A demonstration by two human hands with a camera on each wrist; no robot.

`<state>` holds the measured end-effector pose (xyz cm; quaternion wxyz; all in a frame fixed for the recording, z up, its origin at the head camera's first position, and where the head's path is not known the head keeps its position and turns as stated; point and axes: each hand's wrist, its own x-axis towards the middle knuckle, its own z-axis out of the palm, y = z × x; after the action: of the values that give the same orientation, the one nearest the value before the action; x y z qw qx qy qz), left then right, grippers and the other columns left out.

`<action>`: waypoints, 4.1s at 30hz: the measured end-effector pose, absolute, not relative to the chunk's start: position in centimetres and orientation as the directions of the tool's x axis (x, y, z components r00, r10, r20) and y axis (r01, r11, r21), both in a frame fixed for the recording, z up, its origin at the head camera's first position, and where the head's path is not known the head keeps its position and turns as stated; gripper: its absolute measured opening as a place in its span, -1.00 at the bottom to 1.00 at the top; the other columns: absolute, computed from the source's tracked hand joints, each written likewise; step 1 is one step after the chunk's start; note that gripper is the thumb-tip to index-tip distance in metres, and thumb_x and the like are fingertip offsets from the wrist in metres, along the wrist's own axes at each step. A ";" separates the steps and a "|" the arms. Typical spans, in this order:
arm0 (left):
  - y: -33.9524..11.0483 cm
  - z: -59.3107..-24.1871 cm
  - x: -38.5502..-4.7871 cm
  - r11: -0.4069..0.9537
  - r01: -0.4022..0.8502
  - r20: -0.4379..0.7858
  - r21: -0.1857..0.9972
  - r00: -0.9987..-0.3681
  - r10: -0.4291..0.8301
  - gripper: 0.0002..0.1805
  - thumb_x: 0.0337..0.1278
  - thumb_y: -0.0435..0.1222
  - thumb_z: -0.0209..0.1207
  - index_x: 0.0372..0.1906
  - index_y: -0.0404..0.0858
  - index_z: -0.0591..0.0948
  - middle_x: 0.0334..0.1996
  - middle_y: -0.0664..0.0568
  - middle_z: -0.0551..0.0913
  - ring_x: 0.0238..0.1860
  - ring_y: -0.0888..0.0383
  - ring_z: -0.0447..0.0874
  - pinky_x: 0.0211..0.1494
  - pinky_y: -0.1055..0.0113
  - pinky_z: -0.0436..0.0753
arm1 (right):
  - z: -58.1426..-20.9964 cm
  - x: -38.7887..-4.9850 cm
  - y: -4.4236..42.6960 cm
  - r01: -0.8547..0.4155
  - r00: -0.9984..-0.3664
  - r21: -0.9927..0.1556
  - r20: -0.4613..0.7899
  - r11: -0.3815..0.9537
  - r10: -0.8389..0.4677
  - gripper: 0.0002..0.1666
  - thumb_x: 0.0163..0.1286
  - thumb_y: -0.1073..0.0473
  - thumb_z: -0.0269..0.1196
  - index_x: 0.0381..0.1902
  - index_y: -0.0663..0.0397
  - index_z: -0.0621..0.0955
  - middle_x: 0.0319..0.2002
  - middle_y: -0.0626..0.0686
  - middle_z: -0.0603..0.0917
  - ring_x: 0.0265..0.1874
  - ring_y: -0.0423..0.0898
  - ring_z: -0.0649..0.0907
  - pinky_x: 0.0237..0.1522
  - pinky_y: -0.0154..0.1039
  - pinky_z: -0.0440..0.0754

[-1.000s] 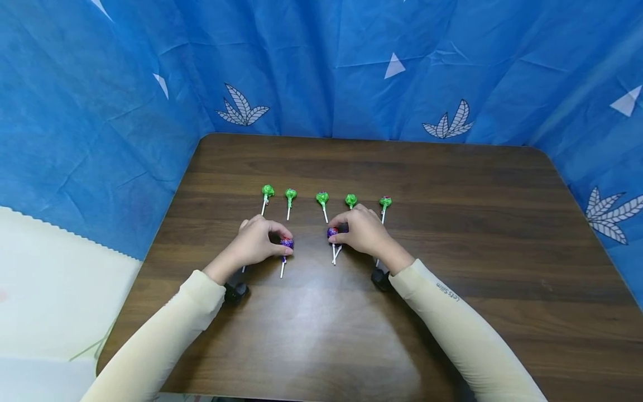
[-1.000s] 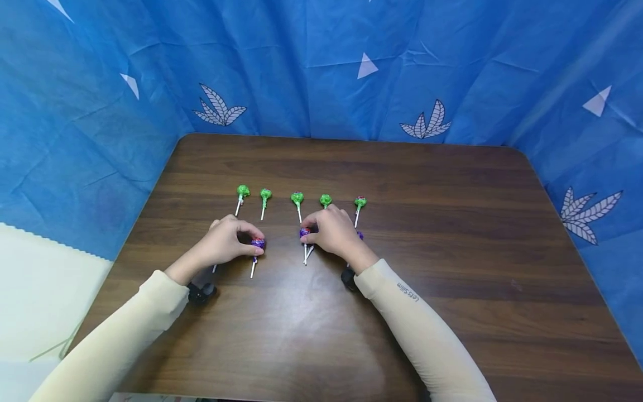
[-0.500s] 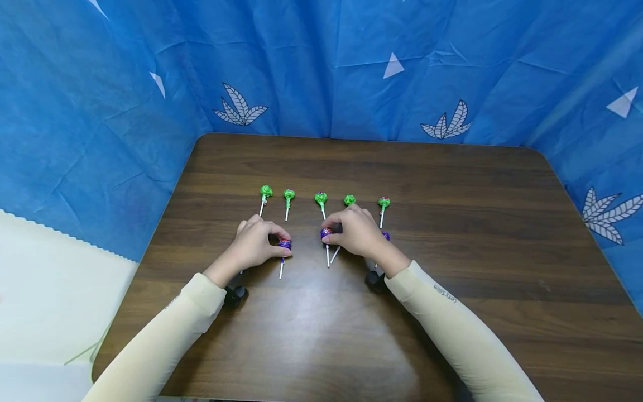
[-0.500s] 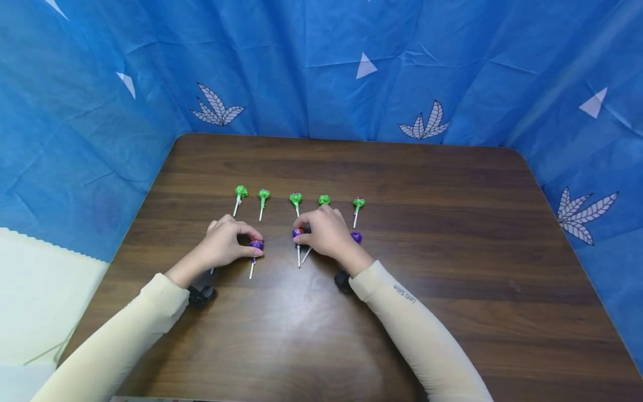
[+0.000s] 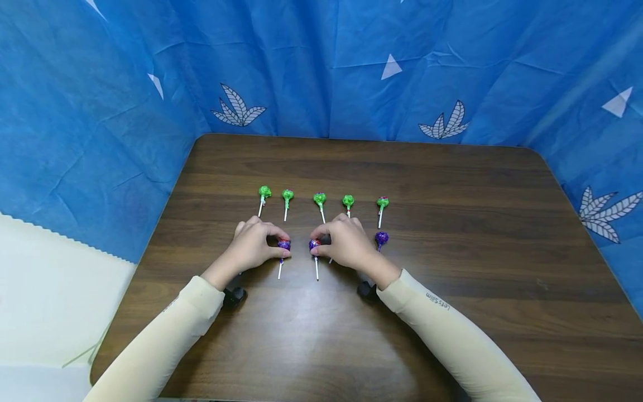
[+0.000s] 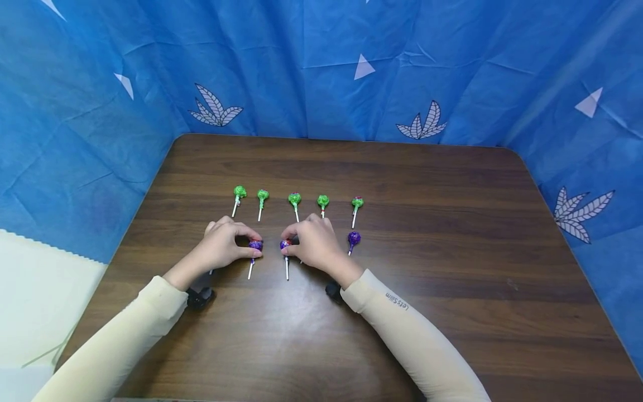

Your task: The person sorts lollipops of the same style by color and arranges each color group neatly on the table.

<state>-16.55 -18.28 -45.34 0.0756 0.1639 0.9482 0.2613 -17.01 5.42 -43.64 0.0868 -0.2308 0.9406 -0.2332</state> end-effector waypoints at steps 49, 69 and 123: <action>-5.9 -42.7 -20.1 0.792 0.554 -0.104 0.258 -0.799 0.593 -0.72 -0.04 0.01 0.44 -0.16 0.11 0.75 -0.21 0.27 0.78 -0.20 0.07 0.52 0.04 0.10 0.37 | -44.4 -17.1 18.1 -0.187 -0.967 -0.568 -0.037 0.801 -0.252 -0.64 0.16 0.00 0.49 -0.07 -0.07 0.78 -0.09 -0.03 0.78 -0.07 0.05 0.56 0.11 0.11 0.40; -6.1 -43.1 -19.6 0.727 0.410 -0.115 0.552 -0.825 0.553 -0.78 0.00 -0.01 0.45 -0.24 0.06 0.75 -0.39 0.29 0.73 -0.21 0.26 0.63 0.03 0.10 0.27 | -44.2 -17.6 18.3 -0.148 -0.947 -0.621 -0.135 0.770 -0.291 -0.69 0.18 0.09 0.48 -0.09 -0.02 0.78 -0.12 -0.02 0.80 -0.01 0.00 0.68 0.09 0.02 0.55; -6.3 -44.8 -17.4 0.772 0.474 -0.039 0.424 -0.842 0.539 -0.63 -0.07 0.12 0.42 -0.12 0.11 0.76 -0.14 0.23 0.74 -0.17 0.13 0.46 -0.01 0.11 0.26 | -43.9 -16.4 19.3 -0.244 -0.906 -0.575 -0.153 0.781 -0.396 -0.62 0.17 0.05 0.48 -0.02 -0.13 0.76 -0.09 -0.11 0.78 -0.08 -0.05 0.56 -0.01 -0.07 0.48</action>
<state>-17.41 -6.33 -44.81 0.0794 0.2700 0.9379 0.2030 -16.35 19.32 -43.92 0.1338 -0.1712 0.9340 -0.2834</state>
